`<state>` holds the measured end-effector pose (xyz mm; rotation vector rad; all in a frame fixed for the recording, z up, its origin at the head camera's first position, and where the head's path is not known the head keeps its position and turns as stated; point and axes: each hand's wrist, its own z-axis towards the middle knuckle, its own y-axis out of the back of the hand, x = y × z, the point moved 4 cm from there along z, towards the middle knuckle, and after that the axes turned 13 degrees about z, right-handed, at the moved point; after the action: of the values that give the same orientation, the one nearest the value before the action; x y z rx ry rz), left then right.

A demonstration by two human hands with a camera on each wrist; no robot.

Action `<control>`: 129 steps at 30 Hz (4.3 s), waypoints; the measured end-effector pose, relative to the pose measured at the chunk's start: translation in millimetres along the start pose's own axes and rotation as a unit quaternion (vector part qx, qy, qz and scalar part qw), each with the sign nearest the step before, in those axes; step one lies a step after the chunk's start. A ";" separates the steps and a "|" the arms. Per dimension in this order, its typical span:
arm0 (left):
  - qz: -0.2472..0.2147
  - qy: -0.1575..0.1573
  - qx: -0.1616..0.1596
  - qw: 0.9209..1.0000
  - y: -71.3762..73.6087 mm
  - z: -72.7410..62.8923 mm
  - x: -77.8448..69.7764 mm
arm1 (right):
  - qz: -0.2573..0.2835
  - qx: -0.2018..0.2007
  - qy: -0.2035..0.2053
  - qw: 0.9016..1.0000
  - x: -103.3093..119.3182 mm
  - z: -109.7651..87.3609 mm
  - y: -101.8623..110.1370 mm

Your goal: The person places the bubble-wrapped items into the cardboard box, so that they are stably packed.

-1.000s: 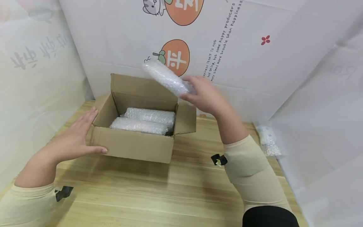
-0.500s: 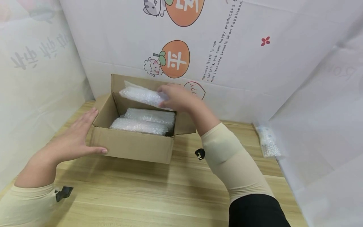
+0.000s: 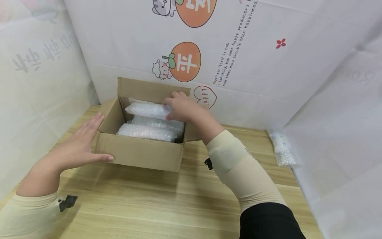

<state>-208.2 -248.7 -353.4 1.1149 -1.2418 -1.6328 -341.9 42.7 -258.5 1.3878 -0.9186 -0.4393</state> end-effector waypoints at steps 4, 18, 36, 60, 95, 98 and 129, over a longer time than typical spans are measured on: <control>-0.001 -0.001 0.001 1.000 0.6 -0.1 -0.9 | 0.004 -0.004 0.007 1.000 -0.4 -3.2 4.1; -0.002 0.007 0.009 1.000 0.6 -1.2 0.8 | -0.012 0.018 0.006 1.000 -4.8 2.3 -9.2; 0.004 0.004 0.010 1.000 1.7 -1.2 -1.9 | 0.135 -0.127 0.016 0.982 -50.1 -49.7 34.8; 0.000 0.010 0.016 1.000 0.1 -1.3 -3.1 | 0.136 -0.319 -0.258 0.902 -252.7 -199.3 28.2; 0.010 0.010 0.013 1.000 -1.2 -1.7 -3.5 | 0.082 -0.123 -0.450 0.881 -382.0 -305.2 -101.5; 0.010 0.010 0.012 1.000 -1.2 -1.6 -3.6 | 0.079 -0.114 -0.450 0.882 -382.9 -305.1 -104.4; -0.001 0.009 0.010 1.000 1.4 -1.0 -3.6 | 0.112 -0.228 -0.426 0.868 -364.4 -299.8 -77.9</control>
<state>-206.0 -245.9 -351.6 1.1416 -1.2486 -1.6106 -311.7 493.1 -416.4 0.5998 -1.5445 -1.0579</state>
